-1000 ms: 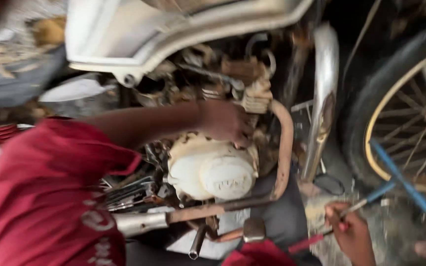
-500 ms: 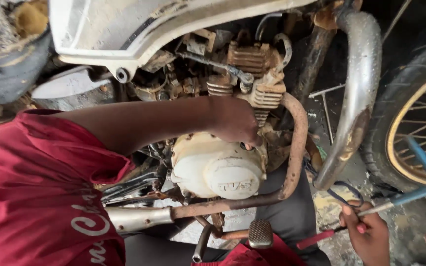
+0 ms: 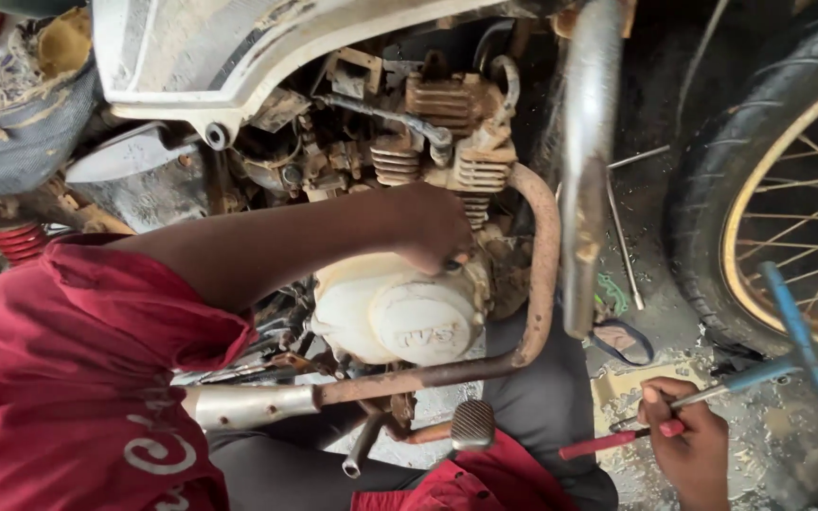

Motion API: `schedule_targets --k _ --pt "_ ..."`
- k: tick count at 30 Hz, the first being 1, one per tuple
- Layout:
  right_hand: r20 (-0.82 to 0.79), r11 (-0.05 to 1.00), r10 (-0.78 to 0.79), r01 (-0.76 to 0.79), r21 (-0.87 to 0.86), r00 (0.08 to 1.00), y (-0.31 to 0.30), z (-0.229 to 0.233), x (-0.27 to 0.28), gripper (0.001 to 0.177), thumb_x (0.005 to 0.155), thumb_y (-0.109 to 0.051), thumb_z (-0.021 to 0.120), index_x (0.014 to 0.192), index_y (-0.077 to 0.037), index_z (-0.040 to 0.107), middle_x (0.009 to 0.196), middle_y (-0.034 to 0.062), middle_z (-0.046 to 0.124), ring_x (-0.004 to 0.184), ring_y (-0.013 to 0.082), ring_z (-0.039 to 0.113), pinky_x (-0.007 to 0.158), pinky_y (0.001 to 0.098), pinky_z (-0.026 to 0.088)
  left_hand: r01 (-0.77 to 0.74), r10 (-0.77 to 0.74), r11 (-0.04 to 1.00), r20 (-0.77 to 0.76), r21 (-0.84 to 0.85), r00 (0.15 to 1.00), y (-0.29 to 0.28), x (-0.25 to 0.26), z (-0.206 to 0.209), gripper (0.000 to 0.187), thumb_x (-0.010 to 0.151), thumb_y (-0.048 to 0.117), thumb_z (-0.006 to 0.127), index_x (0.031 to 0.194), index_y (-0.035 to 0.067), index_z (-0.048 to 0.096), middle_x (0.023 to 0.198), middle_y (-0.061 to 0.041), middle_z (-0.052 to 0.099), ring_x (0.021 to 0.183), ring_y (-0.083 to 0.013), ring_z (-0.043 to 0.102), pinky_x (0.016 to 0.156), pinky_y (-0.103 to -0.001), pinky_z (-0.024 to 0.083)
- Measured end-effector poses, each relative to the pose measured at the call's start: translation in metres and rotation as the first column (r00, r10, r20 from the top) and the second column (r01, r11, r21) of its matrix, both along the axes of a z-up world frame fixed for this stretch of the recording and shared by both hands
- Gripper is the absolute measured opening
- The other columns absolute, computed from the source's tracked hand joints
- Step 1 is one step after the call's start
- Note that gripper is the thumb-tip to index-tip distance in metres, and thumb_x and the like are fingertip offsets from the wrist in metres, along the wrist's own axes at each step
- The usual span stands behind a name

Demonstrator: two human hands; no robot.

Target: Repairing and maintaining a motorcycle engine using manual tools in a workshop setting.

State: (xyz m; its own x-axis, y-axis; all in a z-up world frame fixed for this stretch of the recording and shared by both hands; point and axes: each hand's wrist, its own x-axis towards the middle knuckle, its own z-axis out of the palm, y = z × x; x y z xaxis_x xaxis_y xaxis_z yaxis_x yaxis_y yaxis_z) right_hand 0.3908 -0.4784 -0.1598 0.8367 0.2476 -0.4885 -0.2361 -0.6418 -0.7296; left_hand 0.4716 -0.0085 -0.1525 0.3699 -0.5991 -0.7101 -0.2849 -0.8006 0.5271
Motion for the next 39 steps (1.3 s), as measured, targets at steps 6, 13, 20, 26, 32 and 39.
schedule_targets --k 6,13,20,26,32,39 --pt "0.18 0.981 0.169 -0.149 -0.121 0.969 -0.011 -0.02 0.0 0.017 0.096 -0.013 0.07 0.111 -0.006 0.067 0.078 0.0082 0.068 0.067 0.0145 0.065 0.064 0.0296 0.05 -0.125 0.158 0.96 -0.113 0.252 0.981 -0.024 0.006 0.015 0.036 0.096 0.036 0.059 0.118 0.012 0.074 0.117 -0.015 0.073 0.11 -0.0319 0.069 0.089 -0.049 0.056" --pt "0.012 0.892 0.313 -0.289 -0.347 0.95 -0.036 -0.114 0.01 0.036 0.09 -0.028 0.071 0.123 -0.012 0.069 0.086 0.0222 0.072 0.084 0.0438 0.07 0.071 0.0502 0.054 -0.405 0.467 0.797 -0.034 0.448 0.883 -0.044 -0.014 0.037 0.042 0.094 0.039 0.061 0.123 0.01 0.072 0.115 -0.013 0.071 0.104 -0.0318 0.071 0.086 -0.05 0.059" --pt "-0.017 0.889 0.4 -0.393 -0.236 0.916 -0.035 -0.082 0.011 0.052 0.086 -0.014 0.069 0.138 -0.016 0.064 0.104 0.0183 0.074 0.092 0.0326 0.073 0.079 0.0409 0.056 -0.962 0.959 0.256 0.151 -0.098 0.24 -0.021 -0.144 0.074 0.038 0.103 0.04 0.052 0.116 0.01 0.071 0.088 -0.013 0.076 0.076 -0.0263 0.074 0.075 -0.041 0.058" --pt "0.225 0.952 0.171 -0.22 0.214 0.959 0.034 0.117 0.011 0.019 0.109 -0.015 0.056 0.104 -0.003 0.07 0.107 0.0117 0.077 0.072 0.0093 0.059 0.061 0.0243 0.044 -0.942 0.991 0.131 0.077 -0.308 0.113 -0.068 -0.216 0.151 0.035 0.103 0.04 0.056 0.116 0.011 0.072 0.096 -0.013 0.077 0.087 -0.0235 0.075 0.08 -0.039 0.058" --pt "-0.071 0.637 -0.07 0.099 0.764 0.995 0.223 0.25 0.031 0.014 0.102 -0.01 0.063 0.089 -0.006 0.061 0.068 -0.0039 0.046 0.05 0.0036 0.038 0.044 0.0213 0.027 -0.439 0.976 0.182 0.106 -0.88 0.192 -0.094 -0.178 0.143 0.066 0.111 0.032 0.054 0.157 -0.008 0.028 0.156 -0.029 0.041 0.144 -0.0368 0.046 0.118 -0.047 0.039" --pt "-0.005 0.65 0.203 -0.131 0.749 0.979 0.39 0.11 0.091 0.044 0.105 -0.042 0.06 0.103 0.0 0.074 0.078 -0.0003 0.063 0.06 0.0057 0.054 0.052 0.0246 0.046 -0.395 0.725 -0.685 -0.626 -0.612 -0.287 -0.027 -0.079 0.036 0.035 0.11 0.025 0.039 0.127 0.002 0.057 0.093 -0.009 0.066 0.078 -0.0179 0.065 0.068 -0.033 0.055"
